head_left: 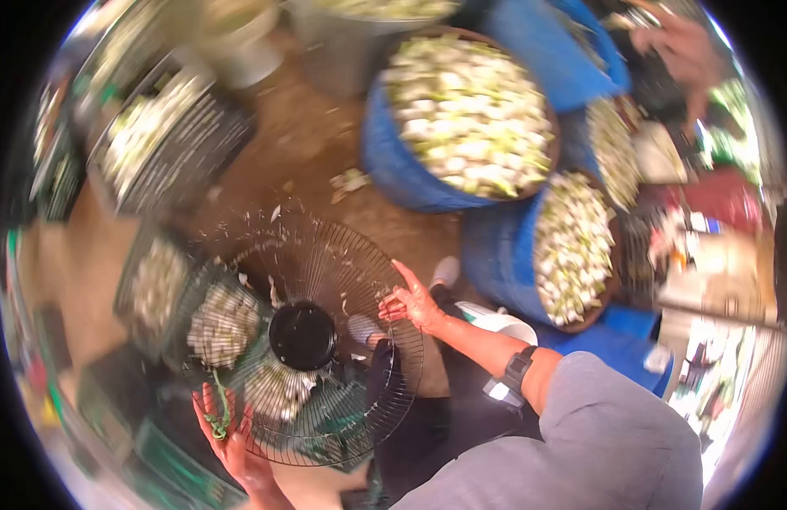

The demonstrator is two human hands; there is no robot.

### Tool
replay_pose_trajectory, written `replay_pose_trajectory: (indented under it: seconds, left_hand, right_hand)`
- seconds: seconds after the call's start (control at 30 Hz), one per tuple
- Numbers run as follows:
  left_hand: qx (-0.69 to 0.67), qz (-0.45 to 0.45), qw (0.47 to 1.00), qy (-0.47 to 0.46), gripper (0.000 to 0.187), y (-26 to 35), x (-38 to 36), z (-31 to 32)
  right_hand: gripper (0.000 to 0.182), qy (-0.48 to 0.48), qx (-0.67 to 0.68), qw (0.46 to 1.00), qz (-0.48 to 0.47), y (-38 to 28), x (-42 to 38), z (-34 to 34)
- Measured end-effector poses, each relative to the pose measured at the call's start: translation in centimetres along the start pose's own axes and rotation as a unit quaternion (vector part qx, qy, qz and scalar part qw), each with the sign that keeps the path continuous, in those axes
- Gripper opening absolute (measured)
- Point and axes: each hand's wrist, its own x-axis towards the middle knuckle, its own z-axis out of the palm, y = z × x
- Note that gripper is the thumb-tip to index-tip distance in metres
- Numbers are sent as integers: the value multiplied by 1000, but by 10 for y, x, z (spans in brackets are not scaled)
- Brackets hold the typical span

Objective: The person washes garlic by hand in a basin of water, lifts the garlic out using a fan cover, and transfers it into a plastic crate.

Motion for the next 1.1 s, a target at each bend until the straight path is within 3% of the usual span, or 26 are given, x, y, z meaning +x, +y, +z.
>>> replay_pose_trajectory:
  seconds: [0.07,0.1,0.17,0.23,0.3,0.37,0.43,0.53,0.6,0.63,0.73,0.83,0.87,0.97,1.03,1.1]
  left_hand:
    - [20,51,992,-116,95,6,7,93]
    - [-14,36,992,-119,97,7,4,143]
    - [9,47,977,-207,96,11,-7,245]
    - [-56,68,934,-346,88,-11,-24,326]
    - [-12,57,912,-407,73,-33,-55,415]
    - [-26,-9,898,-439,68,-85,-79,500]
    - [97,-218,870,-432,67,-106,-100,584]
    - [195,-260,865,-383,65,-216,-100,672]
    - [149,-278,858,-407,68,-286,-79,713]
    - [145,-279,861,-401,56,-292,-80,732]
    - [186,-257,855,-409,55,-316,-87,762]
    - [182,-254,840,-444,57,-348,-85,762]
    - [157,-250,838,-458,59,-360,-85,756]
    - [114,-237,831,-490,59,-398,-70,746]
    - [114,-234,830,-494,59,-429,-55,726]
    - [240,-188,774,-555,49,-428,-49,728]
  right_hand:
    - [60,70,52,993,-85,-45,-32,-57]
    - [61,96,78,985,-124,-64,-54,-85]
    - [64,188,108,961,-171,-86,-109,-142]
    - [66,266,174,929,-190,-81,-172,-198]
    - [66,363,220,893,-148,-73,-232,-245]
    - [66,441,268,854,-70,-69,-290,-286]
    - [62,467,298,832,1,-71,-329,-322]
    - [49,477,494,721,91,-66,-335,-391]
    - [46,436,540,715,85,-57,-316,-448]
    - [45,414,562,711,84,-50,-305,-472]
    - [36,439,512,738,12,-40,-263,-513]
    - [35,453,410,787,85,100,-203,-619]
    - [28,538,494,682,22,4,-212,-552]
    - [30,647,244,723,14,42,-173,-573]
    - [33,718,47,690,81,92,-140,-602]
    - [32,711,61,698,68,137,-113,-625]
